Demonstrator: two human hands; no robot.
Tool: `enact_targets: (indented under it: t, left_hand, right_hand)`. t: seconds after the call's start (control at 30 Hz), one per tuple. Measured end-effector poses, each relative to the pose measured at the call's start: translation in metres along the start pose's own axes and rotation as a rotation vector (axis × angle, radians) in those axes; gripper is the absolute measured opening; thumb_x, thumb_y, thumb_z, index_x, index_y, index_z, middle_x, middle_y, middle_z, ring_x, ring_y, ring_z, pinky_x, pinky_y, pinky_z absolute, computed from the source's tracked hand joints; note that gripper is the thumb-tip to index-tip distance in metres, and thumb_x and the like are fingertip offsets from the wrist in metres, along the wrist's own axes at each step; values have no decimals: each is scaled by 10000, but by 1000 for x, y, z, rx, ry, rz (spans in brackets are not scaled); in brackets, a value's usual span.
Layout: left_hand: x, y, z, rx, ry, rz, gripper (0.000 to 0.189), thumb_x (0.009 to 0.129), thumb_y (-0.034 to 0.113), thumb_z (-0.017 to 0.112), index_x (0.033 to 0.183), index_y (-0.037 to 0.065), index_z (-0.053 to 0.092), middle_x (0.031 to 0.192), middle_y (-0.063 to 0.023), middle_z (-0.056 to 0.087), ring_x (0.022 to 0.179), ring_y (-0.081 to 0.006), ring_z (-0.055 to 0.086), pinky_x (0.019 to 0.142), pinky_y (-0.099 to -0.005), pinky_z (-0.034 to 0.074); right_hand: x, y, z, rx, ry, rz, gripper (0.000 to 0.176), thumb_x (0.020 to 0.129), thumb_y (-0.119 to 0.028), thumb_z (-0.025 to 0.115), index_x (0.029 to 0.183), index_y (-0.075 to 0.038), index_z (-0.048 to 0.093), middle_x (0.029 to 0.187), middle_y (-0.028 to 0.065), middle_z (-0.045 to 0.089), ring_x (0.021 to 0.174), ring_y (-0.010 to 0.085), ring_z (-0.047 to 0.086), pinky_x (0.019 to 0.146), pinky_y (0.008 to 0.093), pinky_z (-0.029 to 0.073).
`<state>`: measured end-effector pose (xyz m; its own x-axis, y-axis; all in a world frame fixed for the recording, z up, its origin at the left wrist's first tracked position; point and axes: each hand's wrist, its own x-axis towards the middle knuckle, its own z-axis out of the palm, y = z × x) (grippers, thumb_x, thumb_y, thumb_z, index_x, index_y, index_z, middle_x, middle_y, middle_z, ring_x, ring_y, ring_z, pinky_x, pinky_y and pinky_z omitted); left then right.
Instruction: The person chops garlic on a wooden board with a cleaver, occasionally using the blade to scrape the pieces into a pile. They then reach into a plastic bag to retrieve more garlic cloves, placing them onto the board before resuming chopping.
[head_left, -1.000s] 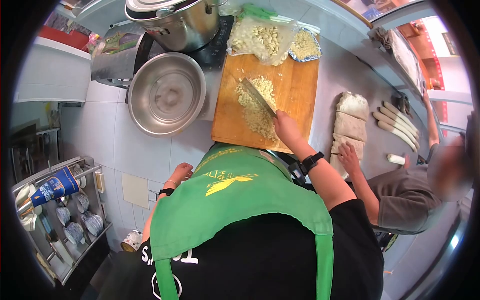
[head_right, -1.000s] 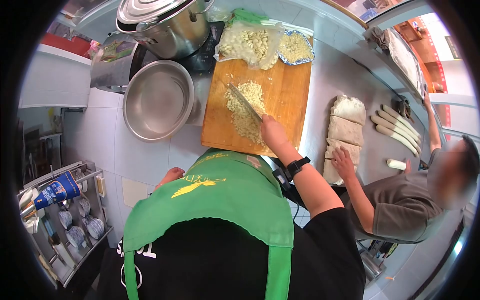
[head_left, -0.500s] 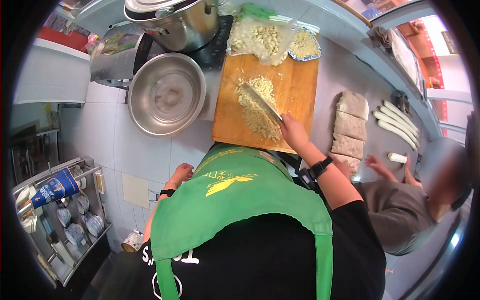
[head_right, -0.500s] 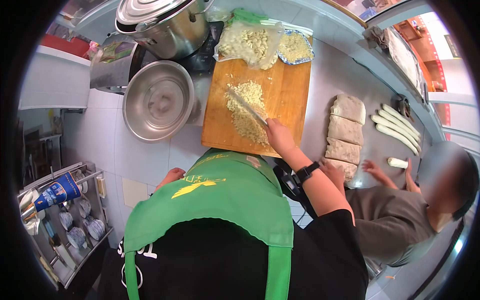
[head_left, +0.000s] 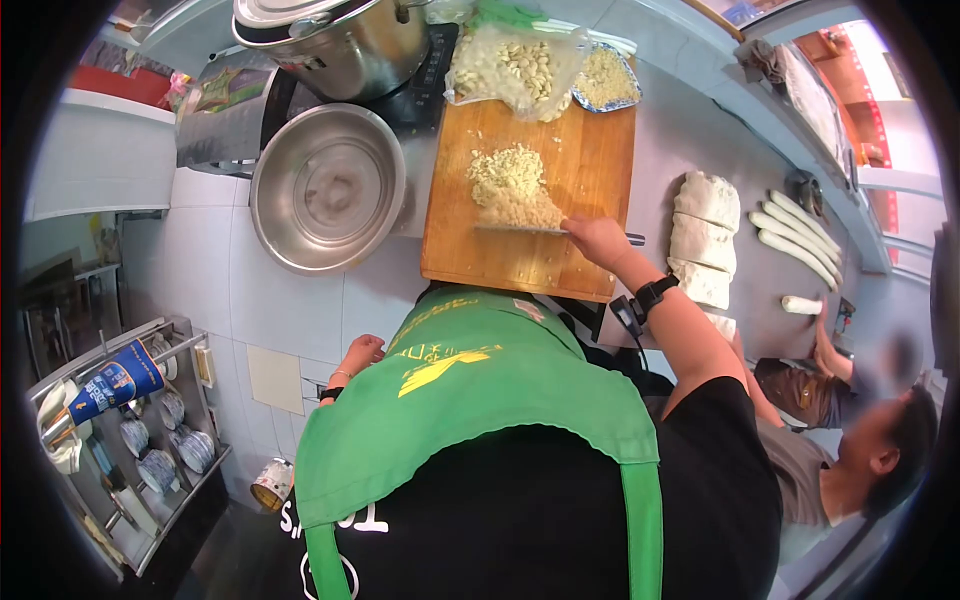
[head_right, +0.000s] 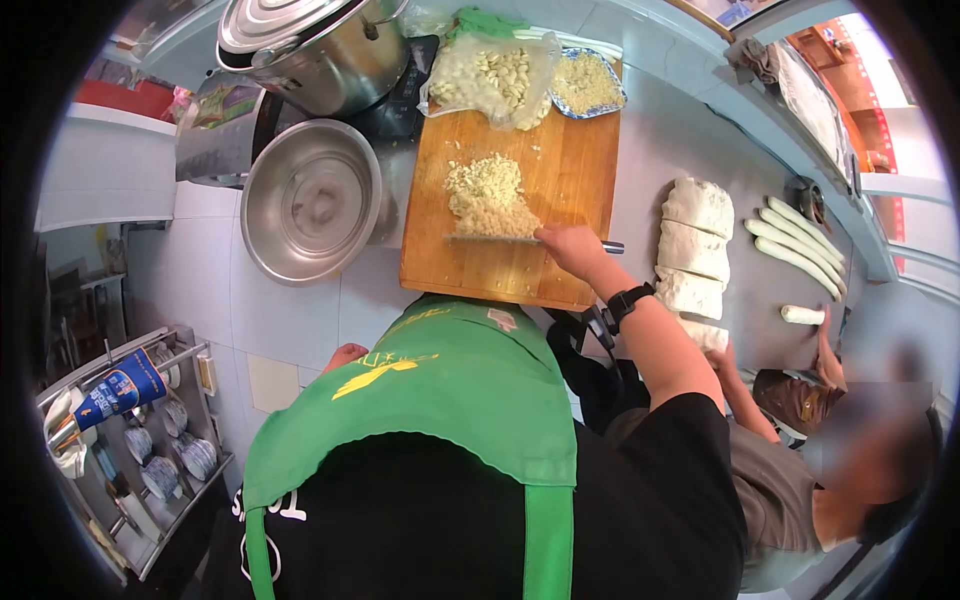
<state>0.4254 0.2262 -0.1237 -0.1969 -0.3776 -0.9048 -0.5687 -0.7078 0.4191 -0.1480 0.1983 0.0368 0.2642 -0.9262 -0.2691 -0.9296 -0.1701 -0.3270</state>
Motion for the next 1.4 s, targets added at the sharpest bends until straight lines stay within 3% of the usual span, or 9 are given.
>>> enact_targets:
  t: [0.23,0.37,0.43,0.77,0.87,0.93,1.07,1.23,1.4]
  left_hand:
    - [4,3,5,-17,-6,-1,275,894,256,586,1072,47,580,898,-111,648,771,-226,623,685,-377,515]
    - [-7,10,4,-18,-9,-14,279,892,251,587,1077,42,577,899,-110,645,762,-224,620,675,-377,515]
    - [-5,17,5,-49,0,-45,281,891,250,591,1074,38,571,896,-107,644,759,-218,619,668,-372,516]
    - [3,37,11,-14,-18,-22,262,908,280,581,1059,66,567,871,-90,631,757,-211,616,665,-354,511]
    - [2,40,9,29,-34,-55,254,911,282,580,1049,69,571,854,-78,626,756,-204,615,659,-353,509]
    - [10,40,8,21,-33,-42,250,913,279,570,1049,69,579,847,-76,626,757,-205,615,653,-353,509]
    - [17,44,2,100,-56,-38,243,911,267,565,1044,66,591,864,-82,637,757,-206,620,658,-352,517]
    - [16,50,2,60,-41,-49,243,900,252,568,1046,61,602,885,-97,650,760,-215,629,695,-368,532]
    - [11,49,-4,124,-44,-40,248,898,256,574,1048,60,603,873,-86,650,763,-205,627,675,-356,520]
  right_hand:
    - [8,-11,31,166,248,191,101,888,-162,537,927,-69,526,866,139,602,788,376,602,652,465,489]
    - [9,-31,8,217,171,269,110,898,-157,525,926,-51,519,889,181,606,814,406,593,691,484,480]
    - [9,-40,3,211,253,393,122,898,-160,522,936,-45,513,904,204,606,842,412,594,715,491,476]
    - [15,-38,27,249,306,515,150,900,-177,517,962,-42,507,894,218,616,811,424,602,702,502,477]
    - [20,-39,24,274,202,517,172,895,-183,527,981,-37,507,901,220,619,814,425,603,704,501,479]
    - [14,-48,18,313,393,535,178,888,-187,542,960,-26,515,907,227,623,823,423,604,709,496,479]
    - [18,-40,36,251,297,591,176,890,-170,543,970,-15,519,900,238,621,836,434,598,722,502,473]
    - [-27,-45,25,441,453,694,236,890,-127,529,1072,22,510,935,253,606,872,455,579,743,513,464]
    - [-50,-44,78,318,513,801,228,888,-113,518,1056,41,502,950,282,586,885,474,560,756,513,460]
